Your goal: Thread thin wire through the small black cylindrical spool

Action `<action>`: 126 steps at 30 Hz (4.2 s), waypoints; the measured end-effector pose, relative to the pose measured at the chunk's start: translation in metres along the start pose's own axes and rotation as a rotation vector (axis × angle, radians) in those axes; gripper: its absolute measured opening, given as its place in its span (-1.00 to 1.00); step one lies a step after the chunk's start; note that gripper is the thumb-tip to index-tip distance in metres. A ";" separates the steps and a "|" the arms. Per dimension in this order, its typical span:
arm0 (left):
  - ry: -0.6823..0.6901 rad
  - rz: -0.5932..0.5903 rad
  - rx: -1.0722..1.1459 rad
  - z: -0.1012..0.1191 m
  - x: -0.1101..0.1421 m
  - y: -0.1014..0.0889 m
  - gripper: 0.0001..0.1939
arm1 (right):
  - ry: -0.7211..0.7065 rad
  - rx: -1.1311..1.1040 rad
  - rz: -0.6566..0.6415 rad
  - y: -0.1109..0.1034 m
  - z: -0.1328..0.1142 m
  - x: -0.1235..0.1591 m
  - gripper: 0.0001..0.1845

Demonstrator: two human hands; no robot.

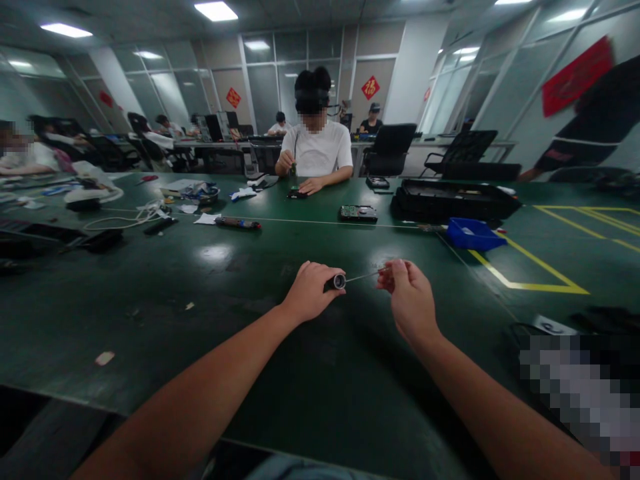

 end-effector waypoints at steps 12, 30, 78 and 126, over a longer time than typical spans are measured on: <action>-0.004 0.015 0.005 -0.001 0.000 0.001 -0.62 | -0.269 0.272 -0.086 0.010 -0.033 0.017 -0.71; -0.011 0.014 0.018 -0.003 0.000 0.001 -0.63 | -0.518 0.553 -0.311 0.021 -0.055 0.030 -0.76; 0.012 0.009 0.045 -0.005 0.000 0.001 -0.60 | -0.527 0.688 -0.130 0.010 -0.054 0.022 -0.54; -0.053 0.010 -0.033 -0.004 0.000 -0.002 -0.60 | -0.328 0.373 -0.197 0.012 -0.028 0.014 -0.72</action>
Point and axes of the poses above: each hand's wrist, its own x-axis away from the middle knuckle, its own y-axis out of the palm, z = x × y, the point moved 6 cm from there along -x, towards the middle knuckle, and after that the axes turned 3 degrees about -y, right-handed, at the moved point
